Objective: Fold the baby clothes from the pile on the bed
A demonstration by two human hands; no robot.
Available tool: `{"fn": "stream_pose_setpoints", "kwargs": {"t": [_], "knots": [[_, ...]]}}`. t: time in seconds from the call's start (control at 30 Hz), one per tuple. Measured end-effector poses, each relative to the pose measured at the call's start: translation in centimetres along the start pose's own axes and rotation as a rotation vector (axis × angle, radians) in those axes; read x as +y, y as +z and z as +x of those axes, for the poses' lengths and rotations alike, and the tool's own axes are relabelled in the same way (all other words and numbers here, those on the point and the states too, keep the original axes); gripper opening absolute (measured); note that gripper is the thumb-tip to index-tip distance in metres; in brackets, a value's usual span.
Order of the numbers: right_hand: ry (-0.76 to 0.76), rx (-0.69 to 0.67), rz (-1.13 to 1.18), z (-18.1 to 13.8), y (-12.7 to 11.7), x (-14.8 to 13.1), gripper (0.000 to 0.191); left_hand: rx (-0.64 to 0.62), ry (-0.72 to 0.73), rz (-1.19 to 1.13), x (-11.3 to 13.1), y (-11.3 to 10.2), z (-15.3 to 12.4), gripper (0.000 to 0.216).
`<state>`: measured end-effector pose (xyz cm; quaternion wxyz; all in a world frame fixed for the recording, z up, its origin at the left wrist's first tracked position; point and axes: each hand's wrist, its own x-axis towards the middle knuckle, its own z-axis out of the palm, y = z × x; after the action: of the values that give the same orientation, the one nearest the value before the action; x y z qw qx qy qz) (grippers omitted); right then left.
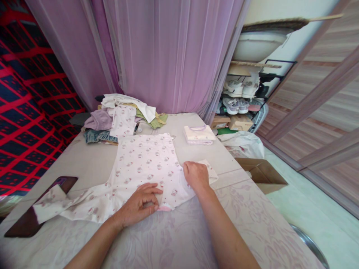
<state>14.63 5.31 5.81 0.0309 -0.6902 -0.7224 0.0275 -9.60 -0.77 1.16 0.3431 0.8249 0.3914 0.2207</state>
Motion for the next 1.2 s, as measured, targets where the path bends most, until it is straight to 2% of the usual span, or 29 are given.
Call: {"fn": "stream_pose_setpoints", "kwargs": {"t": [0.13, 0.23, 0.33, 0.4, 0.5, 0.6, 0.77, 0.93, 1.03, 1.1, 1.2], "knots": [[0.099, 0.038, 0.012, 4.2, -1.3, 1.1, 0.036, 0.023, 0.021, -0.052, -0.1, 0.2, -0.1, 0.015], [0.062, 0.003, 0.05, 7.9, -0.8, 0.6, 0.034, 0.087, -0.005, -0.191, -0.2, 0.2, -0.3, 0.019], [0.018, -0.014, 0.073, 11.4, 0.3, -0.6, 0.034, 0.205, -0.086, -0.303, -0.8, -0.6, -0.6, 0.026], [0.006, -0.011, 0.084, 13.4, 1.0, -1.6, 0.037, 0.281, -0.112, -0.186, -1.7, -1.6, -1.0, 0.027], [-0.013, -0.004, 0.091, 16.0, 1.8, -3.0, 0.04, 0.381, -0.183, 0.219, -3.9, -3.2, -1.8, 0.028], [-0.064, -0.011, 0.089, 18.0, 2.5, -4.4, 0.036, 0.403, -0.299, 0.53, -6.0, -3.8, -2.6, 0.039], [-0.068, -0.018, 0.053, 19.4, 4.2, -5.7, 0.036, 0.365, -0.354, 0.668, -7.4, -2.9, -3.2, 0.052], [-0.01, 0.077, 0.011, 18.8, 4.6, -7.4, 0.037, 0.38, -0.356, 0.669, -7.3, -2.4, -3.0, 0.053], [-0.184, 0.112, 0.075, 18.8, 3.7, -10.5, 0.036, 0.36, -0.383, 0.672, -7.0, -2.6, -3.0, 0.052], [-0.328, 0.07, 0.141, 19.2, 3.1, -13.2, 0.037, 0.353, -0.399, 0.669, -6.7, -2.9, -3.0, 0.05], [-0.431, -0.001, 0.163, 20.1, 2.3, -17.4, 0.042, 0.345, -0.419, 0.624, -6.3, -3.4, -3.0, 0.044]]}}
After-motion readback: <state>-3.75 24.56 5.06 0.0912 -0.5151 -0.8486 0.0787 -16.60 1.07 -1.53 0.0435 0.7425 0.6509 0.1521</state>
